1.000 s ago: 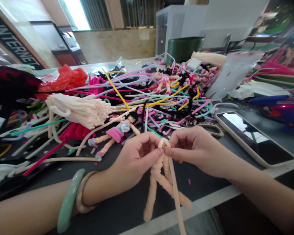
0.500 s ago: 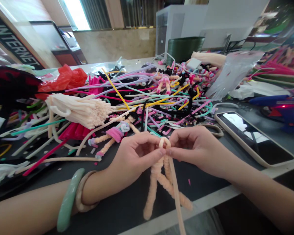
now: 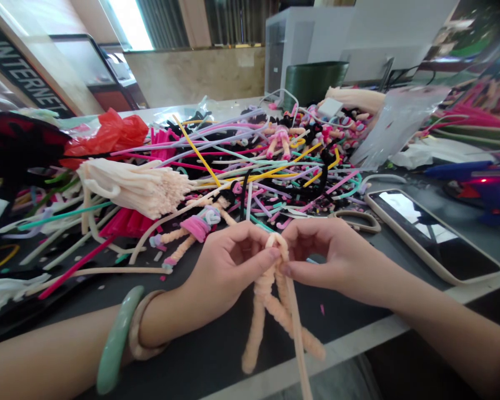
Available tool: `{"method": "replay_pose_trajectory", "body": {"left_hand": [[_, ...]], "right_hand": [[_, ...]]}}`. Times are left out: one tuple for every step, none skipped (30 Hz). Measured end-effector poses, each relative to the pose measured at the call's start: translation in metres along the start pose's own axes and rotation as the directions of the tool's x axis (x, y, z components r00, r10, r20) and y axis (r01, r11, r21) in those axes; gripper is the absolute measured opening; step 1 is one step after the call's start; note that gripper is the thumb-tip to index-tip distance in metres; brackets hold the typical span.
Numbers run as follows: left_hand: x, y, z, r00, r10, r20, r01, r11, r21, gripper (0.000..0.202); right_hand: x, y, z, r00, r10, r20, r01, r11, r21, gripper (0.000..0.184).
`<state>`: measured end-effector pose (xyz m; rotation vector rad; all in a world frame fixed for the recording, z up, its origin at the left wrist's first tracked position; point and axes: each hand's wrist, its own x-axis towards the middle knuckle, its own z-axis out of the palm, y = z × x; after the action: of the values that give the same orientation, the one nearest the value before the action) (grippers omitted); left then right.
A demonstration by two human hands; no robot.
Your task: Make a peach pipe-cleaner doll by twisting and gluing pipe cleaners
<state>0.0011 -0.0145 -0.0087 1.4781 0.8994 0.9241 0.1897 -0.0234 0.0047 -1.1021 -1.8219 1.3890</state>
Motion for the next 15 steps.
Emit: {"method": "replay_pose_trajectory", "body": {"left_hand": [[0.0001,-0.0006,-0.0003,1.000,0.004,-0.012,-0.004,1.000,0.008,0.014],[0.0001,-0.0013,-0.0006,1.000,0.007,-0.026,-0.007,1.000,0.015,0.014],[0.0000,-0.0022,-0.0011,0.999,0.009,-0.042,-0.008,1.000,0.018,0.014],[-0.0001,-0.0031,-0.0015,0.998,0.006,-0.055,-0.005,1.000,0.018,0.014],[-0.0002,-0.0040,-0.0019,0.998,0.004,-0.064,-0.003,1.000,0.012,0.014],[-0.0003,-0.0047,-0.0022,0.998,0.005,-0.070,-0.005,1.000,0.004,0.014],[-0.0003,-0.0052,-0.0025,0.998,0.005,-0.067,-0.006,1.000,-0.005,0.014],[-0.0003,-0.0055,-0.0027,0.998,0.015,-0.068,-0.015,1.000,-0.008,0.014],[-0.0003,-0.0054,-0.0027,0.998,0.022,-0.065,-0.022,1.000,-0.010,0.013],[-0.0002,-0.0051,-0.0027,0.998,0.027,-0.062,-0.027,1.000,-0.010,0.012],[-0.0001,-0.0045,-0.0026,0.998,0.031,-0.060,-0.032,0.999,-0.011,0.011],[0.0000,-0.0038,-0.0024,0.998,0.033,-0.057,-0.034,0.999,-0.015,0.010],[0.0001,-0.0031,-0.0022,0.998,0.032,-0.057,-0.033,0.999,-0.018,0.010],[0.0002,-0.0024,-0.0020,0.998,0.032,-0.055,-0.034,0.999,-0.020,0.010],[0.0003,-0.0019,-0.0018,0.998,0.034,-0.055,-0.035,0.999,-0.022,0.010]], "right_hand": [[0.0001,0.0003,0.0001,1.000,-0.001,0.002,0.001,1.000,-0.003,0.010],[0.0004,0.0007,0.0002,1.000,0.001,0.005,-0.001,1.000,-0.007,0.009],[0.0006,0.0012,0.0003,1.000,0.002,0.008,-0.002,1.000,-0.010,0.007],[0.0009,0.0018,0.0004,1.000,0.003,0.009,-0.003,1.000,-0.010,0.007],[0.0012,0.0024,0.0006,1.000,0.003,0.008,-0.003,1.000,-0.001,0.009],[0.0013,0.0028,0.0008,1.000,0.003,0.006,-0.003,1.000,0.019,0.011],[0.0014,0.0030,0.0011,1.000,0.006,0.005,-0.006,0.999,0.050,0.012],[0.0014,0.0030,0.0013,1.000,0.012,0.007,-0.013,0.996,0.087,0.012],[0.0012,0.0027,0.0014,1.000,0.020,0.007,-0.020,0.991,0.129,0.013],[0.0011,0.0022,0.0015,1.000,0.029,0.008,-0.029,0.985,0.169,0.013],[0.0010,0.0016,0.0014,0.999,0.036,0.010,-0.038,0.979,0.202,0.011],[0.0009,0.0008,0.0012,0.999,0.043,0.016,-0.046,0.972,0.229,0.010],[0.0009,0.0000,0.0010,0.999,0.046,0.023,-0.050,0.967,0.248,0.009],[0.0011,-0.0007,0.0008,0.998,0.047,0.029,-0.052,0.964,0.259,0.008],[0.0014,-0.0014,0.0006,0.999,0.044,0.030,-0.051,0.963,0.263,0.009]]}}
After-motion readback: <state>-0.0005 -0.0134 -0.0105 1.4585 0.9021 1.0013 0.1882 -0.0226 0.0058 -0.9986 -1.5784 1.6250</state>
